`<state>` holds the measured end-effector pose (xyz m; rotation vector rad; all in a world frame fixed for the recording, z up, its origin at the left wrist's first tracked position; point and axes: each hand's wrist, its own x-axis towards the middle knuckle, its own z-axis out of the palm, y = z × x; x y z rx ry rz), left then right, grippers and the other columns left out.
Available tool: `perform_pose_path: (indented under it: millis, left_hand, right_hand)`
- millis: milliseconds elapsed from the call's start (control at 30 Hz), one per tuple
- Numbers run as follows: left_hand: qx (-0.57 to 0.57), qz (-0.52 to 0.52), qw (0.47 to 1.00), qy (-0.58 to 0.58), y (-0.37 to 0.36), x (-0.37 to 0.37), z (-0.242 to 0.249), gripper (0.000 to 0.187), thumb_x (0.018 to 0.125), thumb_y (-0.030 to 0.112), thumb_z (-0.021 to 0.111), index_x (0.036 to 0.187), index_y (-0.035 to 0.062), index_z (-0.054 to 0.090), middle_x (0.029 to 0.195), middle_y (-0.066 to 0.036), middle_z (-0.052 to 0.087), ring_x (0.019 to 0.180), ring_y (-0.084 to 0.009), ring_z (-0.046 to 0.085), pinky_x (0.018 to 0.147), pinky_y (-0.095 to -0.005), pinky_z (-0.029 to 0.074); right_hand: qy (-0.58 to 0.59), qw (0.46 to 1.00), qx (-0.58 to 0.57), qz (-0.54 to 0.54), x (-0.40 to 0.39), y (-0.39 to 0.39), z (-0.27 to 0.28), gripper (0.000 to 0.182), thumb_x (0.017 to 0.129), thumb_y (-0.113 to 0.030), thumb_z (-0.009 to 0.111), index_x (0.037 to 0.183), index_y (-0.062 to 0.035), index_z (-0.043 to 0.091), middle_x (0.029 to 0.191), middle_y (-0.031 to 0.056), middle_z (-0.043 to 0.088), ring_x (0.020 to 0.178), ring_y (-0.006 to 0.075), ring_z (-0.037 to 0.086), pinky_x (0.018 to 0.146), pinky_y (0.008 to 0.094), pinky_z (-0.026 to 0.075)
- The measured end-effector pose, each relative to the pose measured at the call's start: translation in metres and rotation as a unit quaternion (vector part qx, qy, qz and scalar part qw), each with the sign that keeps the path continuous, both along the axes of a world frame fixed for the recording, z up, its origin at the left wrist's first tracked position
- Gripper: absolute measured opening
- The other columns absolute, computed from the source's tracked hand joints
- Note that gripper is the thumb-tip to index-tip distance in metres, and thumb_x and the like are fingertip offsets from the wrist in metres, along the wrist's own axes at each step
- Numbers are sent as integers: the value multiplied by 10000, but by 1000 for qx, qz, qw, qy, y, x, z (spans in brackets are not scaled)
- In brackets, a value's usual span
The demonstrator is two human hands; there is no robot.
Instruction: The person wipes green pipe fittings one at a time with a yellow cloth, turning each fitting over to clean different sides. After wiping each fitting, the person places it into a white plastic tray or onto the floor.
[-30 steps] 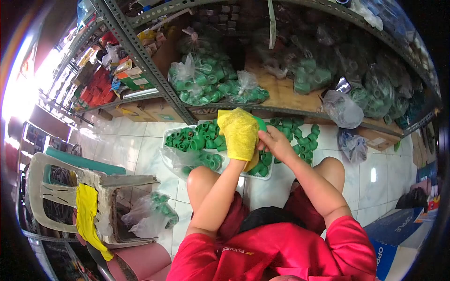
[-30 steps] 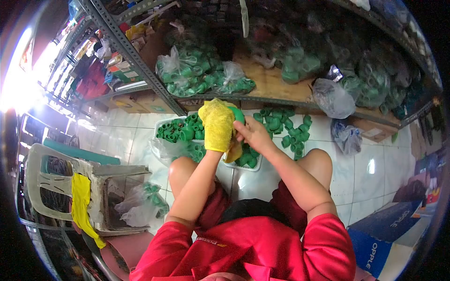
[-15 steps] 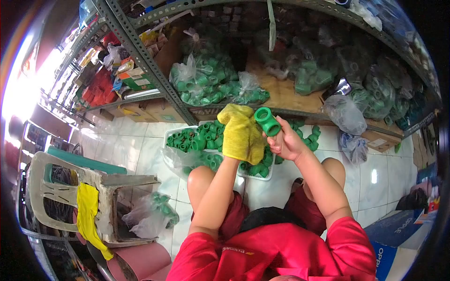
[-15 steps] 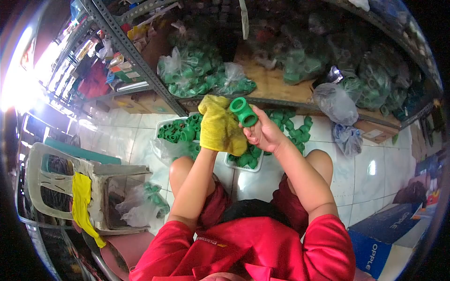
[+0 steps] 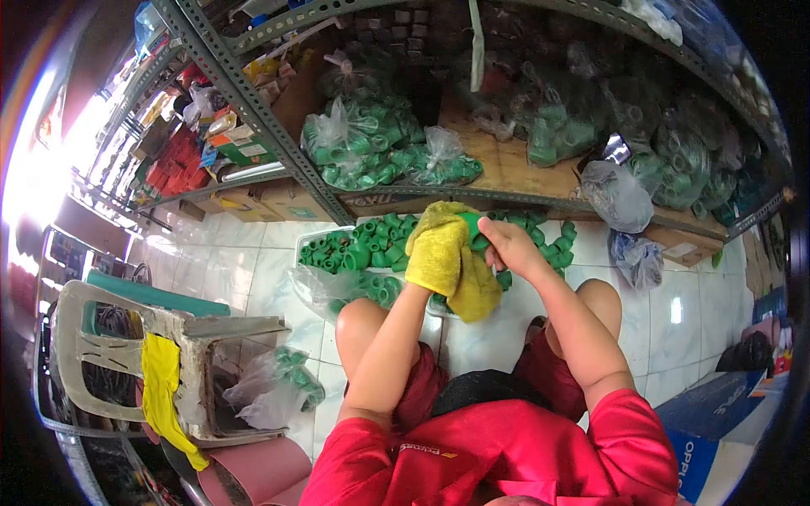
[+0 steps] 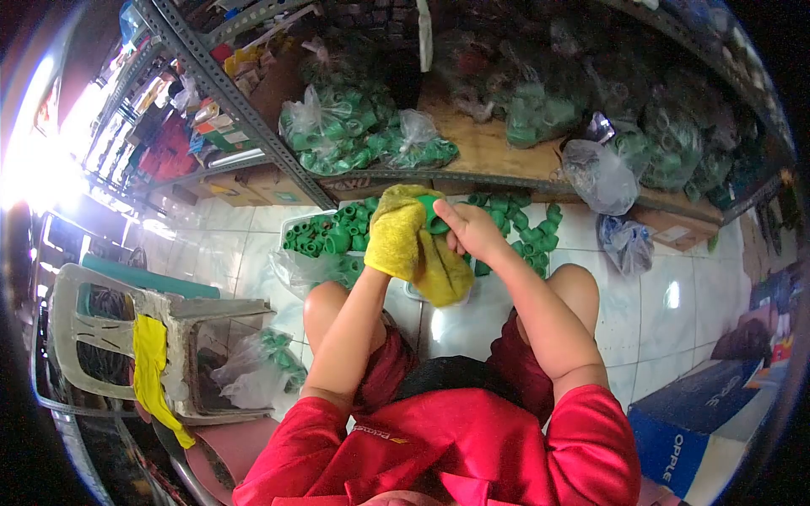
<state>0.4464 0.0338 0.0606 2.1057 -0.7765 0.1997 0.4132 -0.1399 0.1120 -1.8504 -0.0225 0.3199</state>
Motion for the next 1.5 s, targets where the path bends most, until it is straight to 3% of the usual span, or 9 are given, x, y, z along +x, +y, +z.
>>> perform_pose_path:
  millis: [267, 333, 633, 800, 833, 967, 1133, 1400, 1500]
  left_hand:
    - [-327, 186, 906, 193, -4, 7, 6, 197, 802, 102, 519, 994, 62, 503, 919, -97, 555, 856, -232, 537, 760, -324, 441]
    - [-661, 84, 636, 390, 0, 4, 17, 161, 845, 143, 511, 998, 94, 495, 916, -62, 551, 828, -198, 542, 723, -325, 469]
    - [-669, 104, 651, 345, 14, 9, 21, 141, 865, 175, 494, 983, 99, 503, 957, -41, 543, 845, -181, 539, 732, -325, 473]
    - [-394, 236, 882, 108, 28, 23, 9, 95, 814, 86, 509, 900, 112, 479, 827, -62, 502, 754, -224, 540, 655, -398, 515]
    - [-634, 155, 692, 308, 22, 4, 49, 226, 855, 176, 500, 1058, 78, 482, 963, -55, 521, 864, -192, 521, 735, -323, 463]
    - [-643, 130, 681, 325, 28, 9, 31, 278, 852, 176, 500, 1103, 61, 470, 1012, -69, 527, 911, -196, 511, 811, -291, 429]
    - [148, 267, 947, -96, 18, 12, 9, 328, 809, 116, 537, 1128, 60, 483, 1043, -92, 536, 973, -195, 504, 843, -297, 411]
    - [201, 151, 962, -104, 2, -5, 18, 358, 719, 248, 568, 1026, 65, 548, 1011, -147, 547, 972, -316, 490, 860, -404, 364]
    - [341, 136, 911, -187, -5, -11, 27, 338, 679, 282, 579, 941, 68, 575, 924, -180, 554, 911, -349, 503, 825, -412, 376]
  right_hand:
    - [19, 995, 57, -83, 23, -15, -71, 497, 877, -489, 373, 840, -29, 558, 702, 67, 591, 607, 124, 568, 500, 258, 417]
    - [-87, 976, -161, -115, 39, -24, -145, 417, 874, -431, 418, 881, -38, 558, 706, 53, 589, 594, 133, 538, 531, 252, 420]
    - [459, 848, 264, -9, 3, 0, -123, 499, 859, -547, 371, 986, -101, 554, 963, 32, 585, 953, 198, 552, 753, 400, 410]
    - [315, 892, 318, 61, 16, -12, -99, 561, 839, -579, 377, 1072, -92, 528, 972, 38, 568, 919, 170, 520, 823, 386, 400]
    - [241, 916, 316, 55, 16, -15, -89, 556, 844, -558, 390, 1105, -82, 511, 1017, 52, 561, 956, 179, 516, 849, 387, 396]
    - [91, 839, 535, 36, 24, -37, -33, 589, 853, -496, 427, 1193, -15, 440, 1219, 112, 479, 1144, 222, 437, 947, 383, 353]
    - [58, 834, 548, 40, 16, -21, -35, 500, 876, -401, 444, 1237, -55, 415, 1228, 71, 469, 1157, 195, 410, 959, 375, 324]
    - [-323, 934, -150, 14, -2, 10, -43, 392, 777, -90, 526, 1162, -29, 480, 1014, 67, 519, 986, 179, 497, 875, 279, 378]
    - [-18, 987, -77, 137, -8, 9, -24, 347, 789, -121, 542, 1124, -43, 501, 1050, 54, 508, 987, 159, 494, 871, 277, 380]
